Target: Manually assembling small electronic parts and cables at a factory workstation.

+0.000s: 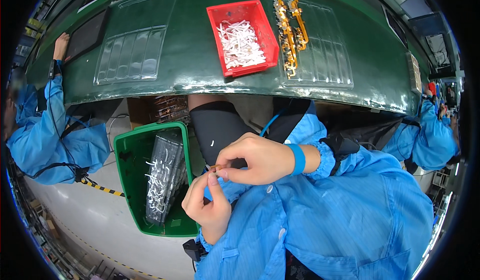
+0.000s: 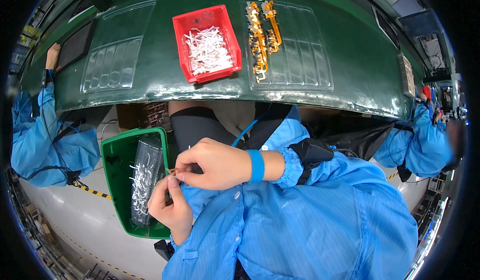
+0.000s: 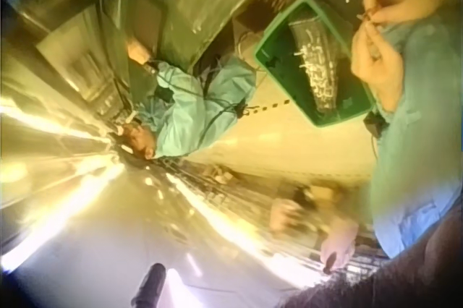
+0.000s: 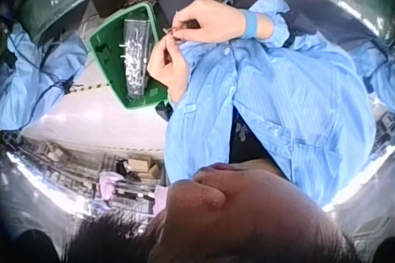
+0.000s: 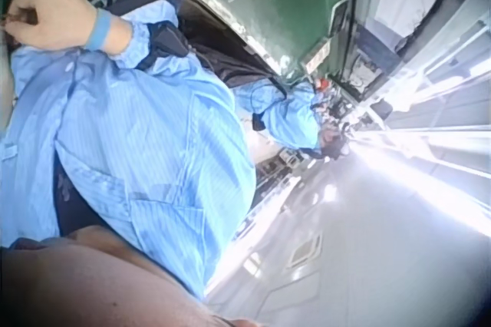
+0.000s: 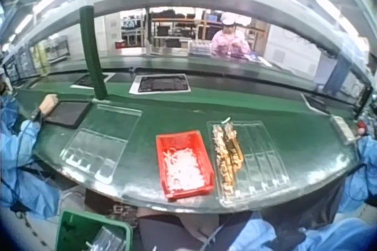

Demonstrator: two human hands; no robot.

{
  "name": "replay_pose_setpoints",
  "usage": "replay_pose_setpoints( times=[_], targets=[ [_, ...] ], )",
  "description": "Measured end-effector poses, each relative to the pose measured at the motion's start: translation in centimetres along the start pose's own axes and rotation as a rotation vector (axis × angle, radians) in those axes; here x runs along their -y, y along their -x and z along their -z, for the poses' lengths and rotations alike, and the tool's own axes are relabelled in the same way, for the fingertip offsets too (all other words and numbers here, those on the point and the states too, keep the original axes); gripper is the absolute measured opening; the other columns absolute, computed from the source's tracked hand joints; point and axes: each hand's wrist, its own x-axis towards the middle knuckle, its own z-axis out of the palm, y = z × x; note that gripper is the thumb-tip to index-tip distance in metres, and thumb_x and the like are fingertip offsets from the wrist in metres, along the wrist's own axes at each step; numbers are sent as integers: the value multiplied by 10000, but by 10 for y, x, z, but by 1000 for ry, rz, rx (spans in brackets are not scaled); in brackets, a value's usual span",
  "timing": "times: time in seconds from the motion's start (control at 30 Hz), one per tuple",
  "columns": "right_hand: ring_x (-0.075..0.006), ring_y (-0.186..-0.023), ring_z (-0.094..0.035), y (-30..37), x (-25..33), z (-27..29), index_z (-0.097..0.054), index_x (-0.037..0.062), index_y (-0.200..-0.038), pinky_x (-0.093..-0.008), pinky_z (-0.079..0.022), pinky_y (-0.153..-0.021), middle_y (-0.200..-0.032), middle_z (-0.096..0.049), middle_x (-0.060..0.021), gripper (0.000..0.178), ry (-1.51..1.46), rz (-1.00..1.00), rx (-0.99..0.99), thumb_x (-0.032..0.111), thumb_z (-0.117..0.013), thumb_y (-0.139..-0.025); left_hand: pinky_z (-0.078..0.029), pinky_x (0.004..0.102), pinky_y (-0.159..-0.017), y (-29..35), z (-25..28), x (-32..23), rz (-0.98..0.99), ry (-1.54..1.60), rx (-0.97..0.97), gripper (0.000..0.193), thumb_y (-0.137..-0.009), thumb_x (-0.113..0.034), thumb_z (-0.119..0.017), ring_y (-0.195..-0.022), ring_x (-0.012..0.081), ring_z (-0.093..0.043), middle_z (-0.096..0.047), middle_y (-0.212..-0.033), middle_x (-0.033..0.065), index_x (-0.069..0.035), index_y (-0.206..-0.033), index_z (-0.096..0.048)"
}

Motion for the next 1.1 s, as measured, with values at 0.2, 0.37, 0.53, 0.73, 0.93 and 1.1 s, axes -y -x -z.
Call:
replay_pose_setpoints(
  times=[0.2,0.37,0.53,0.73,0.93,1.1],
  targets=[
    [-324,-653,-667,2,6,0,-647,-32,-817,-377,-511,-602,-712,-670,-173,192,-51,3,-20,155,-624,-859,-503,245,-604,4,-6,-1,-124,-24,-71,132,-921,29,-571,-707,140,-646,-707,-826,153,110,-946,-672],
    [-306,-646,-661,6,3,-1,-656,-28,-831,-369,-505,-604,-715,-667,-168,193,-60,6,-22,160,-628,-859,-518,260,-611,6,-6,-5,-171,-97,-69,139,-925,36,-559,-685,153,-650,-704,-816,161,125,-938,-665],
    [-267,-651,-660,9,5,-1,-665,-25,-847,-363,-500,-610,-726,-668,-163,191,-130,-51,-7,162,-632,-866,-518,260,-606,8,-8,-6,-169,-61,-75,144,-927,37,-555,-681,148,-647,-701,-802,157,128,-932,-666],
    [-252,-630,-644,10,4,-3,-669,-22,-854,-362,-480,-587,-724,-667,-154,180,-166,-19,-42,153,-634,-869,-509,250,-616,10,-10,-4,-181,-39,-113,147,-929,33,-557,-675,141,-638,-695,-787,149,128,-924,-669],
    [-232,-657,-665,12,3,-4,-673,-25,-859,-336,-510,-622,-745,-687,-138,172,-95,-79,-36,141,-630,-873,-483,223,-616,7,-13,-2,-153,-3,-109,158,-941,16,-561,-672,116,-616,-692,-786,136,119,-950,-680],
    [-226,-679,-682,7,-3,-4,-676,-32,-904,-317,-527,-652,-788,-710,-132,145,-225,-83,-124,89,-603,-872,-561,311,-667,-10,-16,16,-49,-17,-220,156,-878,45,-622,-744,229,-704,-713,-902,186,99,-1013,-679]
  ],
)
